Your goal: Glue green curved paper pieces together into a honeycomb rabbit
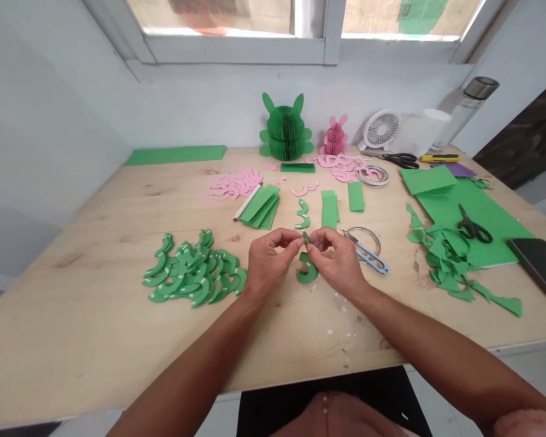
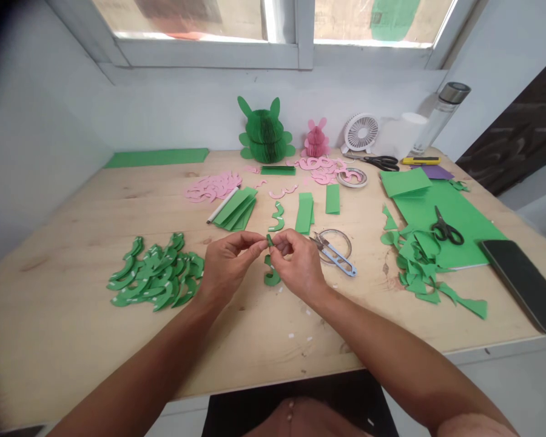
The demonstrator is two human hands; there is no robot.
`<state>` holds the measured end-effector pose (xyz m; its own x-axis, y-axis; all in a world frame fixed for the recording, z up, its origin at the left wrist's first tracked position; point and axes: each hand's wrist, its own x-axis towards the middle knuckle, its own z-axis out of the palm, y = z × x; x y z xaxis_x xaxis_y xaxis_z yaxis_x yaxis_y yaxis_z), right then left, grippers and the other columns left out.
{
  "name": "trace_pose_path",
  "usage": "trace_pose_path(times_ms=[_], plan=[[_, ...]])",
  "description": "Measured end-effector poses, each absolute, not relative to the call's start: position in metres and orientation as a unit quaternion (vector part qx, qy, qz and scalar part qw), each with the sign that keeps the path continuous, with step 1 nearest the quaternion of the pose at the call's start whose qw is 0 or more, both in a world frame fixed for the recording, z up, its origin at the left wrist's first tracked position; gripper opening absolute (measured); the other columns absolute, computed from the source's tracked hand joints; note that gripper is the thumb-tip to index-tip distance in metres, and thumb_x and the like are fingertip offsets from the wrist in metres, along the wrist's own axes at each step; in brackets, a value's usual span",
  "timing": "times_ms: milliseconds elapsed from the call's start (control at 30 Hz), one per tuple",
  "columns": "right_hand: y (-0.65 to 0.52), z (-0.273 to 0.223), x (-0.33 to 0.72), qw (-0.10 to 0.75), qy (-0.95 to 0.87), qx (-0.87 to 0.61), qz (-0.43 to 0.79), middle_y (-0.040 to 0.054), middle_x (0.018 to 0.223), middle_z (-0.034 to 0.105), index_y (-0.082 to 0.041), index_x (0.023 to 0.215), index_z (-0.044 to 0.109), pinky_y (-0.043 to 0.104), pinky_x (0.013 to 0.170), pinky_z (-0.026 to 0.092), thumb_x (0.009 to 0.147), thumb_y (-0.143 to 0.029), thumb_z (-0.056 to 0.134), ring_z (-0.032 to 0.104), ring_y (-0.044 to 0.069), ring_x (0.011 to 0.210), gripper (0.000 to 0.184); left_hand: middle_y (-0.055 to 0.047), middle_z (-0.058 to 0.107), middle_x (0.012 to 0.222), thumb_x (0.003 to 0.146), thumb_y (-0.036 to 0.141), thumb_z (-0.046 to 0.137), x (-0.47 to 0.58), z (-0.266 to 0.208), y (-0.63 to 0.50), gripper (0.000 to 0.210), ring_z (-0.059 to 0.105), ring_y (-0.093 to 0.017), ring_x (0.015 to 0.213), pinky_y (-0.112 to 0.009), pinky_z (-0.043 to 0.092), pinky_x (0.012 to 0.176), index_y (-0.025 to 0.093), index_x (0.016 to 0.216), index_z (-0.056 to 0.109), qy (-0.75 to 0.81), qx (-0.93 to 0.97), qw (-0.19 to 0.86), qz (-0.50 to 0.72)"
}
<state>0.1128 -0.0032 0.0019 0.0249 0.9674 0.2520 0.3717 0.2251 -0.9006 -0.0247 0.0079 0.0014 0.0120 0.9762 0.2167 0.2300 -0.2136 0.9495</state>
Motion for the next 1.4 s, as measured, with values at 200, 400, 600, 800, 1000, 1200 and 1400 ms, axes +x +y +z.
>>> trace_pose_path(times_ms=[200,400,600,800,1000,1200,1400], plan=[[-0.003,0.002,0.112,0.474,-0.623,-0.534,0.32,-0.0017,0.064,0.061,-0.021,0.073,0.056,0.025,0.058,0.046,0.071,-0.018,0.055,0.054,0.013,0.057,0.003,-0.002,0.07,0.071,0.071,0.026,0.064,-0.024,0.002,0.008,0.009,0.062,-0.015,0.065,-0.027,0.05,0.065,0.017,0.071,0.067,0.505,0.607,0.37,0.49],[-0.002,0.0,0.113,0.476,-0.613,-0.543,0.322,-0.0014,0.064,0.061,-0.02,0.073,0.057,0.025,0.057,0.045,0.071,-0.019,0.055,0.053,0.012,0.057,0.003,-0.001,0.068,0.072,0.075,0.021,0.061,-0.022,0.007,0.001,0.004,0.061,-0.014,0.068,-0.027,0.049,0.067,0.019,0.074,0.064,0.506,0.664,0.252,0.489],[-0.002,0.0,0.114,0.475,-0.616,-0.544,0.313,-0.0012,0.066,0.061,-0.02,0.074,0.057,0.025,0.058,0.045,0.071,-0.019,0.056,0.053,0.012,0.058,0.004,-0.002,0.066,0.072,0.075,0.018,0.06,-0.021,0.007,-0.001,0.003,0.06,-0.018,0.074,-0.031,0.047,0.07,0.019,0.072,0.061,0.482,0.73,0.118,0.47],[-0.003,0.001,0.114,0.474,-0.641,-0.537,0.276,-0.0008,0.067,0.061,-0.02,0.075,0.057,0.024,0.06,0.045,0.071,-0.015,0.055,0.054,0.013,0.059,0.006,-0.002,0.067,0.073,0.075,0.018,0.06,-0.022,0.005,0.002,0.003,0.061,-0.018,0.073,-0.032,0.048,0.07,0.019,0.073,0.062,0.485,0.725,0.146,0.467],[-0.003,-0.001,0.114,0.473,-0.658,-0.532,0.244,-0.0009,0.067,0.061,-0.02,0.075,0.057,0.025,0.061,0.045,0.071,-0.015,0.055,0.055,0.013,0.061,0.006,-0.002,0.067,0.072,0.075,0.018,0.06,-0.022,0.005,0.001,0.004,0.061,-0.018,0.073,-0.032,0.048,0.07,0.019,0.072,0.062,0.49,0.724,0.147,0.463],[-0.003,-0.001,0.114,0.465,-0.666,-0.534,0.235,-0.0006,0.068,0.061,-0.02,0.075,0.056,0.026,0.062,0.046,0.072,-0.015,0.054,0.056,0.014,0.062,0.007,-0.002,0.067,0.072,0.076,0.018,0.059,-0.022,0.004,0.002,0.005,0.06,-0.018,0.073,-0.032,0.048,0.07,0.019,0.071,0.062,0.495,0.73,0.131,0.454],[-0.004,0.0,0.114,0.463,-0.663,-0.537,0.238,-0.0004,0.067,0.061,-0.019,0.075,0.056,0.026,0.062,0.046,0.072,-0.015,0.055,0.055,0.014,0.061,0.005,-0.001,0.068,0.072,0.076,0.019,0.059,-0.023,0.003,0.003,0.006,0.062,-0.017,0.073,-0.031,0.048,0.07,0.019,0.071,0.063,0.498,0.721,0.159,0.455]])
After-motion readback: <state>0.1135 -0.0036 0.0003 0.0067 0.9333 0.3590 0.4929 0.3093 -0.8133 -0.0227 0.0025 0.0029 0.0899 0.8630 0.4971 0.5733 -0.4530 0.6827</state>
